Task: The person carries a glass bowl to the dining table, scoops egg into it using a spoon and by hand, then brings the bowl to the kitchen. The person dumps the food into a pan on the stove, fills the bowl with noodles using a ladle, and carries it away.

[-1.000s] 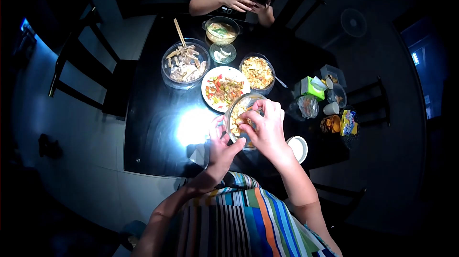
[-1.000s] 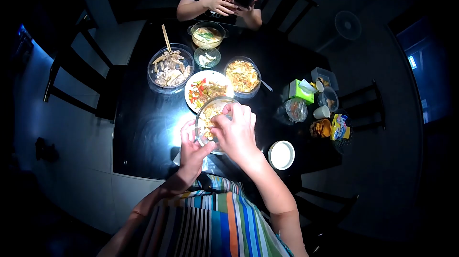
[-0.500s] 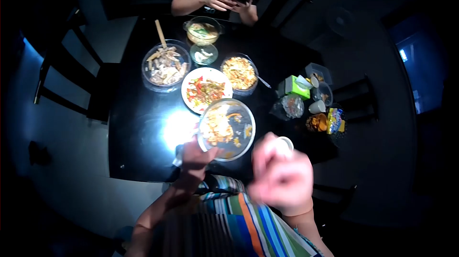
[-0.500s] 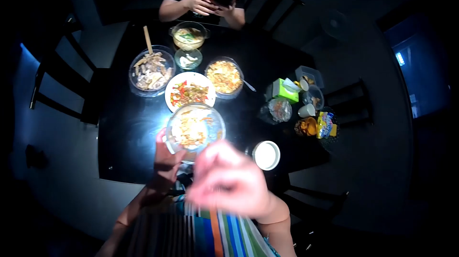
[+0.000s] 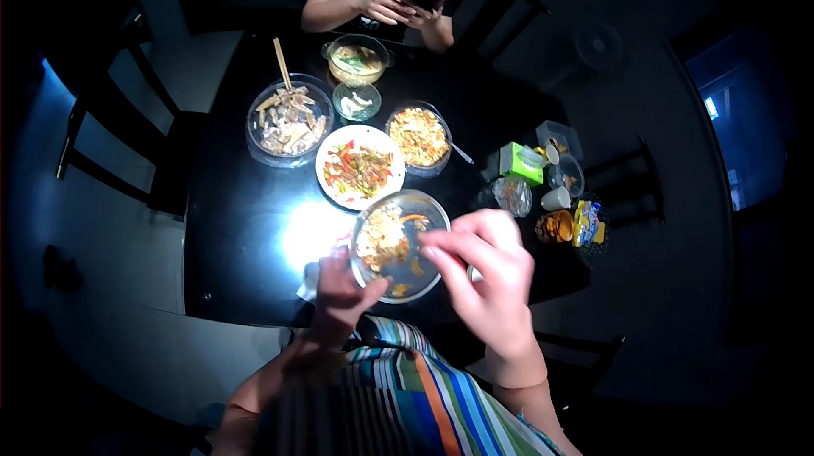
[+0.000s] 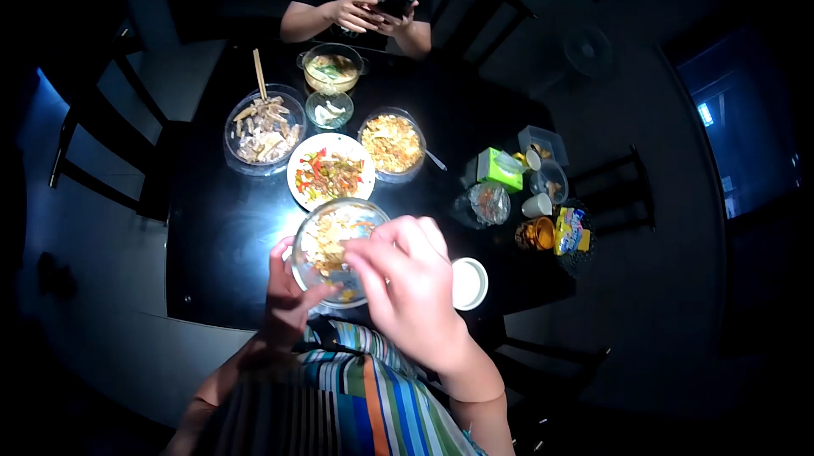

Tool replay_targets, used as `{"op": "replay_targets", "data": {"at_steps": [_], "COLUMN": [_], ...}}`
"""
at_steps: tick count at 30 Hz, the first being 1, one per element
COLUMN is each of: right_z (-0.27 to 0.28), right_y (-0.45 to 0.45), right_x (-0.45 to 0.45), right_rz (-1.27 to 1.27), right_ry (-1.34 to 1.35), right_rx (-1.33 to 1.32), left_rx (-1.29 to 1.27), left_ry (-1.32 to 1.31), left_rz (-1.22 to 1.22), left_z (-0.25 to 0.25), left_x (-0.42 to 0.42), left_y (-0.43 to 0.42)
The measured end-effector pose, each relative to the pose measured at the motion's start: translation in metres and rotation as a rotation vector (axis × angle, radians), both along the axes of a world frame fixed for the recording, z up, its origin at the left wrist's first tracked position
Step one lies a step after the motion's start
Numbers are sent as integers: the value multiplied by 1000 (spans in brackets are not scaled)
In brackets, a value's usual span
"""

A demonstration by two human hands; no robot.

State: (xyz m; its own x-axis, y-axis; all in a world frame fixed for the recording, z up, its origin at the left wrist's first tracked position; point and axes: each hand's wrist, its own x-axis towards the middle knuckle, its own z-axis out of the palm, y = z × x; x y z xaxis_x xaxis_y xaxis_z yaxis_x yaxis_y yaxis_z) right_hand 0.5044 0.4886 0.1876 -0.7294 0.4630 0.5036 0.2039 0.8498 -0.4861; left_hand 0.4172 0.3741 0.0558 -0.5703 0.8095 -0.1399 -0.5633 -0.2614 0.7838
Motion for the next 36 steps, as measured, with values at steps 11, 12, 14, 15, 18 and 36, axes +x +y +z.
{"op": "replay_targets", "data": {"at_steps": [11,12,14,15,18,36], "right_z": [-70,-66,-68,-70,-75,-64], "right_y": [16,15,16,16,19,34], "right_x": [-20,-21,-22,-22,-24,-5], "right_rz": [-112,-112,-95,-87,-96,-154], "right_ry": [-349,-412,-430,-443,-428,-132], "right_rx": [-79,-140,-124,-119,-84,-276], "left_rx": [-32,-42,-43,-48,-28,-130], "left_ry": [73,88,90,87,85,-33], "left_rz": [7,2,-3,-7,-13,-29], "left_z": [0,-2,0,1,2,-8], "left_x": [5,6,5,5,4,-4], "left_y": [5,6,7,7,9,7]}}
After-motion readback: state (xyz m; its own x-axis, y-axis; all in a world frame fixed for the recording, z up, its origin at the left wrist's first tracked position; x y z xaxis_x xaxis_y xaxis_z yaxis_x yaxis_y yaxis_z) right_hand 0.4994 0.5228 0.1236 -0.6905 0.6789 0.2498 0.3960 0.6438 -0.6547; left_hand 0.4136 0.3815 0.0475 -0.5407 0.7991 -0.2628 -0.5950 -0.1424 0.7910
